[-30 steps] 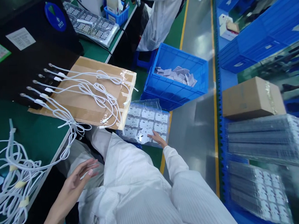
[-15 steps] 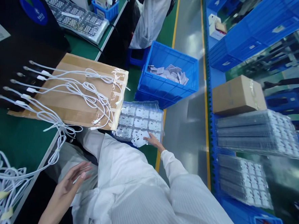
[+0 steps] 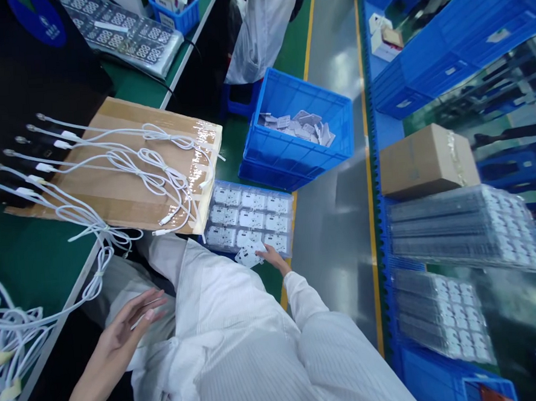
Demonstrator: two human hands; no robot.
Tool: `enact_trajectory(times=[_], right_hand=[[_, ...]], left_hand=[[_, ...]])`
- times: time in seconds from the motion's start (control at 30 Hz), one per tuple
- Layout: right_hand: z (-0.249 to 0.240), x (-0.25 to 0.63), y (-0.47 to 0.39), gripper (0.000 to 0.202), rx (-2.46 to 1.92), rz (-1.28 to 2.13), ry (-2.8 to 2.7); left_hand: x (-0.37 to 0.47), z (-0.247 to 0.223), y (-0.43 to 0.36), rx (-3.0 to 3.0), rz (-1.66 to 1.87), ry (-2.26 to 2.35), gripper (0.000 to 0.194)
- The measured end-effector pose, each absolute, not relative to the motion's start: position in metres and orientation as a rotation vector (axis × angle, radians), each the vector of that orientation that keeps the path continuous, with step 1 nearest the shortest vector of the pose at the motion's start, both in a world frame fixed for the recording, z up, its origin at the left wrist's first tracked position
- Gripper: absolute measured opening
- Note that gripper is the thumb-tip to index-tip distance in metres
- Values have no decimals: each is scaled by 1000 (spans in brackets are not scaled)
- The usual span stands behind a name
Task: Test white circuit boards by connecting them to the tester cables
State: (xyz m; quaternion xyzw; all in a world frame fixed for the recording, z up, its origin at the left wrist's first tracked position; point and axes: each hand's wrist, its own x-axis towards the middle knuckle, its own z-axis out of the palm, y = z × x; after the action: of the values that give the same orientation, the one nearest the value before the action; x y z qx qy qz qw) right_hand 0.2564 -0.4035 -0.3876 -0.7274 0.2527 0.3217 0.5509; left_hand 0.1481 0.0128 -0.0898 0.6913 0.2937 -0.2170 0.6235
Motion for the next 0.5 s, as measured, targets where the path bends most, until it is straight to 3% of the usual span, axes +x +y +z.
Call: enact_trajectory(times=[0.2,0.5], right_hand=[[-377,301,-398,41,-1647,618,640],[-402,442,-270,42,-1625,321,628]], left_hand=[[145,-89,11,1568,-505,719,71],[133,-79,10,1604,-435,692,69]])
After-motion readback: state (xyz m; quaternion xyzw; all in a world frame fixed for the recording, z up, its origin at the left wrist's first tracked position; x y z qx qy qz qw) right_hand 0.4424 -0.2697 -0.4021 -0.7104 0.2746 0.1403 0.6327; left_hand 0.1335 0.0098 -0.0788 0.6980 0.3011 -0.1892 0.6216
